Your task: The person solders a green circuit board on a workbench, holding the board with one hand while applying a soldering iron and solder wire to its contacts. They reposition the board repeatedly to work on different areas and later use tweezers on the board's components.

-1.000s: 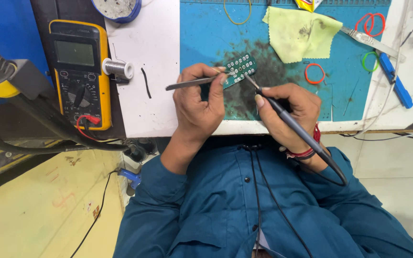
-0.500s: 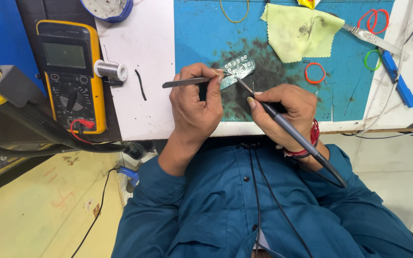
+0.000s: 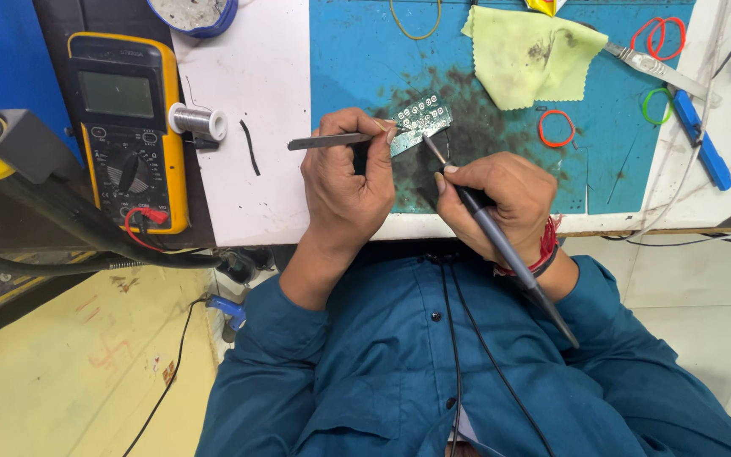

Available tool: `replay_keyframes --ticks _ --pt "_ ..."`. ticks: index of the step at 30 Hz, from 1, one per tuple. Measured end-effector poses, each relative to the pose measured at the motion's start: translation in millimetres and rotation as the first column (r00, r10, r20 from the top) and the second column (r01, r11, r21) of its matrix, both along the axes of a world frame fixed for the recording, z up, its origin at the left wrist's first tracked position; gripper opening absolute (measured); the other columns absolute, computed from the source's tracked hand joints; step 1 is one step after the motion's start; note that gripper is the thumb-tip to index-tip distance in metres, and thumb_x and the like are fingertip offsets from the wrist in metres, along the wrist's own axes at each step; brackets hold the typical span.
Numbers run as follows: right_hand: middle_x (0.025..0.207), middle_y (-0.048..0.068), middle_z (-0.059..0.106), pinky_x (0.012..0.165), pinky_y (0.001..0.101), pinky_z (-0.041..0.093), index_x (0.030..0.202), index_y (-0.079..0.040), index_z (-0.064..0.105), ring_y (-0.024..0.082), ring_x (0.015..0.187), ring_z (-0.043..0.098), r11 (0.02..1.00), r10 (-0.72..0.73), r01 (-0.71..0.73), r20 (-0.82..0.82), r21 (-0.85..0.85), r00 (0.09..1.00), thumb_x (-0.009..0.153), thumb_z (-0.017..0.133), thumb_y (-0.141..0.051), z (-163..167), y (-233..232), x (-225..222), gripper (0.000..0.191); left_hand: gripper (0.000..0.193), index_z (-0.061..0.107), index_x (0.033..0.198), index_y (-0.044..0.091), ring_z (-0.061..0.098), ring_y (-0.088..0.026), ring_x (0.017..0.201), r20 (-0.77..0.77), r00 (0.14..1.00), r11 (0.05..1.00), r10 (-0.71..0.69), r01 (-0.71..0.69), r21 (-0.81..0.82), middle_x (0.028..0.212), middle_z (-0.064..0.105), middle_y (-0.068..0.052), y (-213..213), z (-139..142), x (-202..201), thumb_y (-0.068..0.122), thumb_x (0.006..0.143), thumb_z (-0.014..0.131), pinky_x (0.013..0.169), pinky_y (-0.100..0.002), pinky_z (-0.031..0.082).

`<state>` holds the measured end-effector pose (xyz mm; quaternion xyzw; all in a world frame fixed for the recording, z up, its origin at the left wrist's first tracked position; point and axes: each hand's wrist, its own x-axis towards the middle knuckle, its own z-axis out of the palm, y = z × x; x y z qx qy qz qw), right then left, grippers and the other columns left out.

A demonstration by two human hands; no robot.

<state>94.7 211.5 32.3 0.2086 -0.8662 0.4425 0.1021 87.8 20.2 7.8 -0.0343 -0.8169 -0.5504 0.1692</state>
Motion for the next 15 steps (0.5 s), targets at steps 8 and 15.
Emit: replay_keyframes --ticks 8,15 --pt "0.086 0.011 0.071 0.070 0.0353 0.054 0.098 -0.005 0.068 0.027 0.076 0.070 0.998 0.057 -0.056 -0.042 0.039 0.997 0.084 0.085 0.001 4.3 -1.5 -2.9 0.023 0.020 0.052 0.111 0.005 0.073 -0.023 0.095 0.000 1.000 1.000 0.002 -0.002 0.011 0.104 0.067 -0.009 -0.8 3.1 -1.5 -0.001 0.103 0.069 0.082 -0.035 0.059" --pt "0.086 0.011 0.071 0.069 0.0346 0.054 0.097 -0.004 0.068 0.026 0.075 0.070 1.000 0.015 -0.015 -0.015 0.013 1.000 0.084 0.086 0.001 5.8 -1.9 -4.0 0.023 0.021 0.051 0.112 0.005 0.073 -0.023 0.095 -0.002 1.000 1.000 -0.005 0.005 0.010 0.105 0.066 -0.009 -0.5 2.9 -3.7 -0.001 0.103 0.069 0.081 -0.034 0.060"
